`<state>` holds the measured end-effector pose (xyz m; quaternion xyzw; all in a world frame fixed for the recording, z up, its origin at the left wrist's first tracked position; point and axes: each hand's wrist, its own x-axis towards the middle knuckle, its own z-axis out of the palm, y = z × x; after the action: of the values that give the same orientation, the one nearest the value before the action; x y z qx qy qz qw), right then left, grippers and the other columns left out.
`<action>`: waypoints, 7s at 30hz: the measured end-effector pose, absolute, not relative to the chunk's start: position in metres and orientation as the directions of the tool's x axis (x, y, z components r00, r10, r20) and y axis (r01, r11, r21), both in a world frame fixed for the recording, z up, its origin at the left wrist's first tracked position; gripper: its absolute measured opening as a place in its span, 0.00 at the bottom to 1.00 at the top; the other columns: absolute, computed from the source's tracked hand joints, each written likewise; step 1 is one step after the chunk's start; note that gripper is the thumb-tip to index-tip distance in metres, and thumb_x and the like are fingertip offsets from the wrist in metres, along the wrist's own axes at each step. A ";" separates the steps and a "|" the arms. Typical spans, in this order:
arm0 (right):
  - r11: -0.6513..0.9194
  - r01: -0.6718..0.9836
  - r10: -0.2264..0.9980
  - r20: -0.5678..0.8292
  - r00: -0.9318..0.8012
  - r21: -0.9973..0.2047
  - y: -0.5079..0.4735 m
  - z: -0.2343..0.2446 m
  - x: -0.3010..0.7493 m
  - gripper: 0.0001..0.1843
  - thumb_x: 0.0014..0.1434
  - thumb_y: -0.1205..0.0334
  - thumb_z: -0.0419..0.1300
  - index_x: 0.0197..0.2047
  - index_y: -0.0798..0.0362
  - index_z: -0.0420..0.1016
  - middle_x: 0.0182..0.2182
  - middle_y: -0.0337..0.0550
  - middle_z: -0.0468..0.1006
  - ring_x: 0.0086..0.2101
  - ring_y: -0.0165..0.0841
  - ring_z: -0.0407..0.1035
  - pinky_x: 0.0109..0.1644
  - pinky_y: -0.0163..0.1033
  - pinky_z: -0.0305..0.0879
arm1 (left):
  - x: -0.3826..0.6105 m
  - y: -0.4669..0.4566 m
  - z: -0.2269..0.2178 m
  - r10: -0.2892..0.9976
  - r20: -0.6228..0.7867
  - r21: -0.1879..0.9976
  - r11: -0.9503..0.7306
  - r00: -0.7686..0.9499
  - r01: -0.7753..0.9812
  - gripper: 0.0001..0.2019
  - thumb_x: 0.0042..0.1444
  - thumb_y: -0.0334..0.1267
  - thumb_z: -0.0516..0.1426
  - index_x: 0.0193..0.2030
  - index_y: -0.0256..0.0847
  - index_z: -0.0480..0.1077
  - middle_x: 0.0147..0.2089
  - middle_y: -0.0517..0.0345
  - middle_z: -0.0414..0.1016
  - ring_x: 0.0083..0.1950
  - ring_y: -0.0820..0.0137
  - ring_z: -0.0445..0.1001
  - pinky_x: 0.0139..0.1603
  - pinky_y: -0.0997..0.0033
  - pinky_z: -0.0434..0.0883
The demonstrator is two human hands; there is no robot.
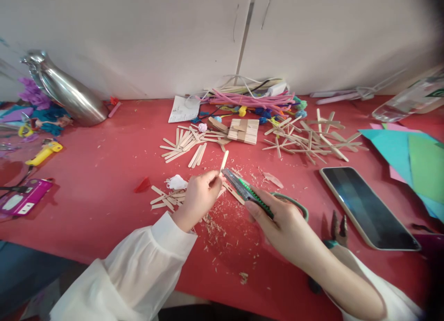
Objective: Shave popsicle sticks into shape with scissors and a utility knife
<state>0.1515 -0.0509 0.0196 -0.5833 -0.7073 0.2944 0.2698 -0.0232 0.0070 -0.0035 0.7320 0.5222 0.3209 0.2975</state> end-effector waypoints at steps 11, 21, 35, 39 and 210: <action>0.232 0.824 0.968 0.207 -0.142 -0.516 -0.051 0.017 0.154 0.19 0.60 0.54 0.46 0.41 0.56 0.72 0.14 0.35 0.66 0.15 0.29 0.61 0.18 0.33 0.56 | -0.022 0.009 -0.001 0.953 0.156 0.703 -0.293 0.261 0.648 0.13 0.58 0.37 0.49 0.24 0.39 0.66 0.20 0.59 0.70 0.22 0.73 0.69 0.24 0.76 0.62; 0.085 0.684 0.993 0.003 -0.120 -0.725 -0.050 0.017 0.159 0.15 0.60 0.51 0.48 0.34 0.52 0.67 0.15 0.31 0.64 0.14 0.25 0.57 0.20 0.31 0.56 | -0.025 0.014 -0.008 0.978 0.011 0.944 -0.079 0.209 0.321 0.10 0.59 0.40 0.51 0.30 0.38 0.67 0.32 0.55 0.77 0.32 0.71 0.78 0.33 0.75 0.72; 0.136 0.708 0.989 0.050 -0.142 -0.692 -0.052 0.017 0.157 0.15 0.60 0.54 0.48 0.39 0.54 0.70 0.16 0.33 0.66 0.16 0.27 0.59 0.21 0.31 0.58 | -0.020 0.008 -0.002 0.978 -0.033 0.958 -0.028 0.204 0.287 0.10 0.57 0.40 0.52 0.30 0.37 0.66 0.30 0.55 0.75 0.33 0.69 0.78 0.33 0.75 0.73; 0.137 0.703 0.989 0.059 -0.135 -0.698 -0.052 0.017 0.156 0.15 0.60 0.54 0.48 0.42 0.54 0.70 0.16 0.31 0.65 0.16 0.26 0.58 0.21 0.30 0.57 | -0.019 0.008 -0.001 0.981 -0.037 0.962 -0.016 0.190 0.271 0.10 0.57 0.41 0.52 0.30 0.37 0.66 0.30 0.54 0.76 0.32 0.69 0.78 0.32 0.75 0.73; 0.373 0.736 0.913 0.363 -0.184 -0.565 -0.037 -0.003 0.165 0.20 0.60 0.58 0.49 0.53 0.50 0.71 0.46 0.47 0.78 0.46 0.39 0.72 0.47 0.44 0.70 | -0.021 0.011 -0.012 0.987 0.042 0.986 -0.066 0.156 0.153 0.07 0.57 0.38 0.52 0.31 0.38 0.64 0.30 0.58 0.72 0.25 0.76 0.72 0.28 0.76 0.69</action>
<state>0.1648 -0.0368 -0.0029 -0.5440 -0.7580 0.1323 0.3347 -0.0212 0.0111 -0.0121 0.5880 0.4845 0.4330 0.4818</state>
